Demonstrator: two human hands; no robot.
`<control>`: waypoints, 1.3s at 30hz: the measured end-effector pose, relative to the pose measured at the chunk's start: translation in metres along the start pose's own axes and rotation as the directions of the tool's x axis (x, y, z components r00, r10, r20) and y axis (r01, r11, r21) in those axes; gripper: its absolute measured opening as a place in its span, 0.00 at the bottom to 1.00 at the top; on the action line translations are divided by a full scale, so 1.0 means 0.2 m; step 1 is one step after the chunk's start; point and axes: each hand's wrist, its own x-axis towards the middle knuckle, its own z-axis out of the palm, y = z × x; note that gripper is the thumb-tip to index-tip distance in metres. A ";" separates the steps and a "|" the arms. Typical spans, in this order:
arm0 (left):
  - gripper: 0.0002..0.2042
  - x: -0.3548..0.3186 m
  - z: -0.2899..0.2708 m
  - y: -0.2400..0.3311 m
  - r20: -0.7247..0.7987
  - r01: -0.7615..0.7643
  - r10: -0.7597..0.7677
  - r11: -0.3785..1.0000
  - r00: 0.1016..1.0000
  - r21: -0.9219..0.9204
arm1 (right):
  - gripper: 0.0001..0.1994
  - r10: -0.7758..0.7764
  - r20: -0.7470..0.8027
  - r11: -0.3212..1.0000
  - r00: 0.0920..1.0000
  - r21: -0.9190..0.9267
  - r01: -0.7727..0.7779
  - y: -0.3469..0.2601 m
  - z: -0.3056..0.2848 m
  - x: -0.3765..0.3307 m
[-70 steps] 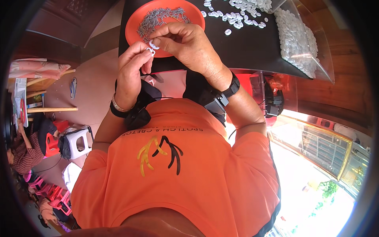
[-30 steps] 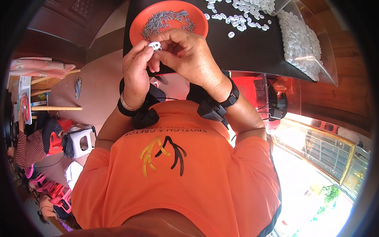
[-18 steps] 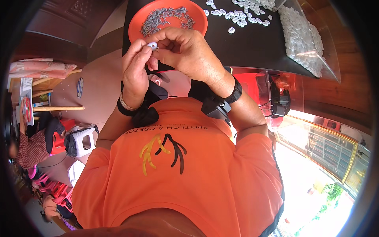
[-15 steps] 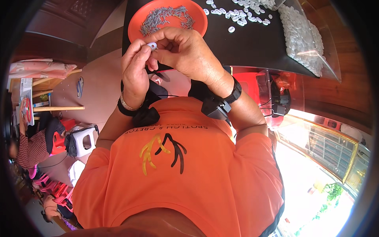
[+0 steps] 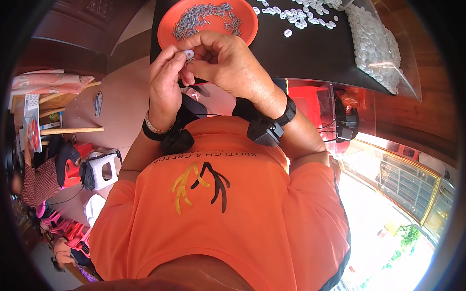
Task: Assembling small white plastic components by manually inserting metal pieces.
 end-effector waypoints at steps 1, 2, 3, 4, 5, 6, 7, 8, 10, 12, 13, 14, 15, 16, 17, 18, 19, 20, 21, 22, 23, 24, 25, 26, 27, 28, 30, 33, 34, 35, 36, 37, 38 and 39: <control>0.12 0.00 0.00 0.00 0.015 0.007 -0.007 1.000 1.000 0.003 | 0.15 0.001 0.000 1.000 1.000 0.001 -0.001 0.00 0.00 0.00; 0.12 0.00 -0.01 0.01 0.015 0.008 -0.008 1.000 1.000 0.003 | 0.14 0.010 0.004 1.000 1.000 -0.001 -0.010 0.00 0.00 0.00; 0.12 0.00 -0.01 0.02 0.033 0.002 -0.003 1.000 0.999 0.020 | 0.14 0.018 0.007 1.000 1.000 -0.003 -0.018 -0.01 -0.01 0.00; 0.13 0.00 -0.01 0.02 0.051 -0.004 0.002 0.999 0.999 0.036 | 0.14 0.019 0.008 1.000 1.000 -0.003 -0.019 -0.01 -0.01 0.00; 0.13 0.00 -0.02 0.02 0.050 -0.003 0.002 0.999 0.999 0.036 | 0.13 0.023 0.000 1.000 1.000 -0.018 -0.023 -0.02 -0.01 0.00; 0.13 0.00 -0.03 0.01 0.064 -0.007 0.002 0.998 0.998 0.066 | 0.13 0.028 -0.007 0.999 1.000 -0.034 -0.028 -0.02 -0.01 0.00; 0.13 0.00 -0.03 0.01 0.077 -0.011 0.004 0.995 0.997 0.096 | 0.13 0.029 -0.005 0.999 1.000 -0.034 -0.029 -0.02 -0.01 0.00; 0.13 0.00 -0.03 0.01 0.074 -0.011 0.004 0.995 0.997 0.096 | 0.12 0.046 0.002 0.999 0.999 -0.008 -0.046 -0.03 -0.02 0.00; 0.13 0.00 -0.03 0.02 0.086 -0.022 0.011 0.993 0.996 0.119 | 0.12 0.064 0.011 0.998 0.998 0.017 -0.065 -0.03 -0.02 0.00; 0.13 0.00 -0.03 0.02 0.096 -0.041 0.030 0.992 0.995 0.116 | 0.11 0.067 0.016 0.996 0.998 0.065 -0.068 -0.02 -0.02 0.00; 0.13 0.00 -0.03 0.02 0.108 -0.060 0.048 0.992 0.993 0.115 | 0.11 0.067 0.018 0.996 0.998 0.065 -0.068 -0.02 -0.02 -0.01; 0.13 -0.01 -0.03 0.02 0.107 -0.061 0.049 0.991 0.993 0.115 | 0.11 0.057 0.005 0.996 0.998 0.076 -0.057 -0.01 -0.01 -0.01; 0.13 -0.01 -0.02 0.00 0.078 -0.045 0.038 0.996 0.996 0.083 | 0.10 0.046 -0.008 0.995 0.999 0.086 -0.045 -0.01 -0.01 -0.01; 0.13 -0.01 -0.02 0.00 0.052 -0.029 0.026 0.998 0.998 0.050 | 0.10 0.045 -0.007 0.995 0.999 0.086 -0.045 0.00 -0.01 -0.01; 0.13 -0.01 -0.01 -0.01 0.052 -0.029 0.027 0.998 0.998 0.051 | 0.10 0.039 -0.011 0.997 0.999 0.072 -0.038 0.01 -0.01 -0.01; 0.13 -0.01 -0.01 -0.01 0.051 -0.039 0.037 0.998 0.998 0.053 | 0.11 0.033 -0.015 0.998 0.999 0.058 -0.032 0.01 -0.01 -0.01; 0.13 -0.01 -0.01 -0.01 0.050 -0.049 0.046 0.997 0.998 0.056 | 0.11 0.032 -0.015 0.998 0.999 0.061 -0.031 0.02 0.00 -0.01; 0.13 -0.01 -0.02 -0.01 0.051 -0.048 0.045 0.997 0.998 0.059 | 0.11 0.027 -0.033 0.997 0.999 0.076 -0.024 0.02 0.01 -0.01; 0.12 -0.02 -0.02 -0.02 0.039 -0.032 0.031 0.999 0.999 0.033 | 0.11 0.022 -0.052 0.996 0.998 0.091 -0.018 0.02 0.02 -0.01; 0.12 -0.01 -0.02 -0.02 0.028 -0.017 0.017 1.000 0.999 0.008 | 0.11 0.020 -0.054 0.996 0.998 0.094 -0.015 0.02 0.02 -0.01; 0.12 -0.01 -0.02 -0.01 0.030 -0.017 0.016 1.000 0.999 0.012 | 0.12 0.045 -0.050 0.997 0.998 0.069 -0.042 0.02 0.02 -0.02; 0.12 -0.02 -0.02 -0.01 0.015 -0.019 0.019 1.000 1.000 0.008 | 0.12 0.070 -0.047 0.997 0.996 0.044 -0.068 0.02 0.02 -0.02; 0.12 -0.02 -0.01 0.00 0.000 -0.021 0.021 1.000 1.000 0.005 | 0.12 0.068 -0.049 0.997 0.996 0.048 -0.066 0.02 0.02 -0.02; 0.12 -0.02 -0.02 0.00 0.002 -0.020 0.020 1.000 1.000 0.009 | 0.12 0.048 -0.054 0.998 0.997 0.045 -0.046 0.03 0.03 -0.02; 0.12 -0.02 -0.02 0.00 0.005 -0.015 0.015 1.000 1.000 0.005 | 0.12 0.029 -0.060 0.999 0.998 0.041 -0.026 0.03 0.03 -0.02; 0.11 -0.02 -0.02 0.00 0.009 -0.008 0.008 1.000 1.000 0.001 | 0.12 0.026 -0.063 0.999 0.998 0.045 -0.024 0.03 0.03 -0.02; 0.11 -0.02 -0.01 0.00 0.009 -0.003 0.003 1.000 1.000 -0.001 | 0.11 0.030 -0.082 0.996 0.996 0.087 -0.023 0.04 0.03 -0.02; 0.11 -0.01 -0.02 0.00 0.018 -0.003 0.003 1.000 1.000 0.010 | 0.11 0.020 -0.086 0.997 0.996 0.078 -0.013 0.03 0.04 -0.01; 0.11 -0.01 -0.03 0.00 0.028 -0.006 0.006 1.000 1.000 0.025 | 0.11 0.019 -0.089 0.997 0.996 0.080 -0.012 0.03 0.03 -0.01; 0.11 -0.01 -0.03 0.00 0.030 -0.005 0.004 1.000 1.000 0.027 | 0.11 0.039 -0.086 0.999 0.995 0.041 -0.036 0.01 0.03 -0.01; 0.11 -0.01 -0.03 0.00 0.042 -0.009 0.007 0.999 0.999 0.039 | 0.10 0.060 -0.084 0.998 0.995 0.002 -0.060 0.01 0.02 -0.01; 0.11 -0.01 -0.03 0.00 0.056 -0.014 0.011 0.999 0.998 0.050 | 0.10 0.060 -0.088 0.998 0.994 0.003 -0.060 0.02 0.02 -0.01; 0.11 -0.01 -0.03 0.00 0.058 -0.012 0.009 0.999 0.998 0.051 | 0.10 0.037 -0.097 0.999 0.995 0.030 -0.034 0.04 0.02 -0.02; 0.11 -0.01 -0.03 0.00 0.055 0.004 -0.007 0.999 0.998 0.051 | 0.10 0.014 -0.107 0.998 0.994 0.057 -0.008 0.05 0.02 -0.02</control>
